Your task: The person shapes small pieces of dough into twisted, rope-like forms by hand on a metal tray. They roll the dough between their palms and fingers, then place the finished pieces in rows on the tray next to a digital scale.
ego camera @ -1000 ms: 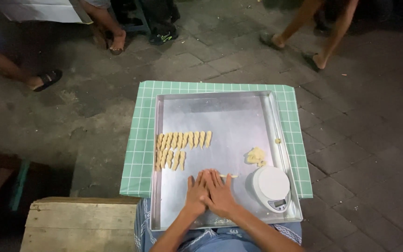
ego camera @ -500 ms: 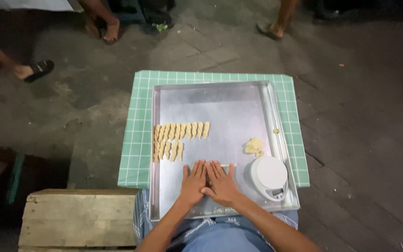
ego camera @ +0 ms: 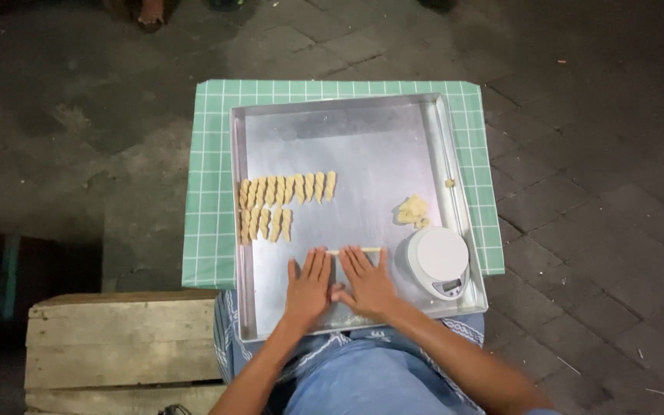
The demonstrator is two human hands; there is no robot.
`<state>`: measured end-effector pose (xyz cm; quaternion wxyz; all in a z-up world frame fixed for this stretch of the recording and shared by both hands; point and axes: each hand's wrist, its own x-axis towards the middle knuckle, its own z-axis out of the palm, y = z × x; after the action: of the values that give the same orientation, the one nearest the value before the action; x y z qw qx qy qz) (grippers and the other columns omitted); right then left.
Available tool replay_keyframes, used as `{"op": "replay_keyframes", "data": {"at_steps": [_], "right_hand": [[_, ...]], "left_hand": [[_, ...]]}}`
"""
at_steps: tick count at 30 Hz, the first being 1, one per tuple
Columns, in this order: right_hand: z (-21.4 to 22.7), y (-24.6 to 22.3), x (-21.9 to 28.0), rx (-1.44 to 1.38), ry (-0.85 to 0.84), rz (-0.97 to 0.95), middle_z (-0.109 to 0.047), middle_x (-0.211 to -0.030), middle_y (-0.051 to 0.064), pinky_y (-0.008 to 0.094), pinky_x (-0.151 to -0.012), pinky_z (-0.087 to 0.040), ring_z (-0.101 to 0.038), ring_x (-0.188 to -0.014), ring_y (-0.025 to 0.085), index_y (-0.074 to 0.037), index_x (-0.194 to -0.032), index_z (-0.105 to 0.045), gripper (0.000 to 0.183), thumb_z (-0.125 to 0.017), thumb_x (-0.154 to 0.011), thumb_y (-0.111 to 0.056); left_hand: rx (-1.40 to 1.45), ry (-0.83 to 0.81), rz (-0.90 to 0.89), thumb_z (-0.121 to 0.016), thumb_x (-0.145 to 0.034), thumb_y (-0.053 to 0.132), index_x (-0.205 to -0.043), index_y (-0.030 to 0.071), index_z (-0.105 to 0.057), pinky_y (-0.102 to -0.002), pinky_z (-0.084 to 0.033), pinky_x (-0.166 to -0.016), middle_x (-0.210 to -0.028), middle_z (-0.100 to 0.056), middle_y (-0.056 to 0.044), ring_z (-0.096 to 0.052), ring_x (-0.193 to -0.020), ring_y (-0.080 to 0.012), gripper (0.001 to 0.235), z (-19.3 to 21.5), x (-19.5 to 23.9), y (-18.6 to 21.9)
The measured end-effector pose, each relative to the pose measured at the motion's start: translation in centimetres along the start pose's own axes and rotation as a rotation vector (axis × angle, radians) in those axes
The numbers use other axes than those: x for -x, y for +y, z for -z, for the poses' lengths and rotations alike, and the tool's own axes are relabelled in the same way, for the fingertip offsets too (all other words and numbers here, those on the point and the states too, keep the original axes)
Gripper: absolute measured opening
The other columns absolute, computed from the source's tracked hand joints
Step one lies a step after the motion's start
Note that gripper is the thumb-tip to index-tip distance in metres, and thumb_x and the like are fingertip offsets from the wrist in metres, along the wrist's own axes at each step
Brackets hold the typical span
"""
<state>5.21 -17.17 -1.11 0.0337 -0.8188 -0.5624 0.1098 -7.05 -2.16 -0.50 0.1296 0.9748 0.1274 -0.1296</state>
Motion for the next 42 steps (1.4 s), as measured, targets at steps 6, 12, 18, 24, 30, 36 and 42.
{"op": "replay_keyframes", "data": {"at_steps": [6,12,18,24,30,36,42], "right_hand": [[2.0,1.3,-3.2,0.016,0.117,-0.094,-0.039,-0.162,0.017,0.081,-0.112,-0.014,-0.029,-0.153,0.034,-0.008,-0.157,-0.038,0.086,-0.032,-0.100,-0.071],[1.7,1.4,1.4,0.017,0.096,-0.185,-0.034,-0.163,0.020,0.079,-0.110,-0.019,-0.027,-0.152,0.037,-0.004,-0.156,-0.036,0.084,-0.036,-0.102,-0.068],[0.9,3.5,-1.6,0.065,0.076,-0.219,-0.030,-0.166,0.019,0.078,-0.114,-0.012,-0.022,-0.156,0.035,-0.005,-0.159,-0.033,0.086,-0.035,-0.101,-0.069],[2.0,3.1,1.5,0.087,0.035,-0.131,-0.034,-0.165,0.016,0.079,-0.114,-0.013,-0.026,-0.154,0.033,-0.007,-0.158,-0.034,0.087,-0.035,-0.099,-0.070],[0.7,4.5,-2.7,0.106,0.203,-0.184,-0.041,-0.163,0.015,0.077,-0.112,-0.022,-0.032,-0.152,0.033,-0.008,-0.155,-0.042,0.081,-0.041,-0.099,-0.065],[3.7,2.3,1.4,0.042,-0.070,-0.195,-0.031,-0.166,0.014,0.079,-0.112,-0.017,-0.025,-0.154,0.034,-0.009,-0.158,-0.034,0.091,-0.022,-0.098,-0.077],[2.5,4.5,-2.7,0.128,0.068,-0.198,-0.031,-0.167,0.016,0.076,-0.115,-0.015,-0.024,-0.155,0.033,-0.007,-0.159,-0.034,0.088,-0.038,-0.098,-0.071]], "left_hand": [[-0.016,0.107,0.046,-0.066,-0.086,0.031,-0.162,0.006,-0.023,-0.067,-0.010,-0.118,-0.170,-0.021,-0.018,-0.016,-0.156,-0.0341,0.092,2.2,-3.5,-0.6],[-0.016,0.384,-0.047,-0.059,-0.095,0.053,-0.155,0.004,-0.038,-0.067,-0.022,-0.114,-0.160,-0.037,-0.022,-0.030,-0.150,-0.0381,0.081,-1.3,-3.3,2.2],[-0.007,0.393,0.020,-0.056,-0.096,0.051,-0.154,0.006,-0.041,-0.067,-0.012,-0.117,-0.164,-0.036,-0.017,-0.027,-0.153,-0.0329,0.076,-2.3,-6.7,1.7],[-0.016,0.426,-0.025,-0.056,-0.095,0.056,-0.153,0.008,-0.044,-0.070,-0.012,-0.114,-0.162,-0.038,-0.017,-0.030,-0.151,-0.0339,0.076,-2.7,-3.5,1.5],[-0.068,0.510,-0.003,-0.071,-0.080,0.052,-0.151,0.003,-0.044,-0.069,-0.018,-0.113,-0.159,-0.043,-0.019,-0.035,-0.149,-0.0346,0.090,-1.9,-7.1,0.4],[-0.058,0.497,-0.027,-0.065,-0.089,0.059,-0.150,0.005,-0.046,-0.068,-0.023,-0.109,-0.159,-0.042,-0.018,-0.034,-0.149,-0.0343,0.083,-2.8,-2.3,0.9],[-0.062,0.521,0.030,-0.066,-0.087,0.059,-0.148,0.005,-0.048,-0.067,-0.023,-0.113,-0.158,-0.044,-0.017,-0.037,-0.148,-0.0332,0.083,-2.2,-6.5,0.0]]}}
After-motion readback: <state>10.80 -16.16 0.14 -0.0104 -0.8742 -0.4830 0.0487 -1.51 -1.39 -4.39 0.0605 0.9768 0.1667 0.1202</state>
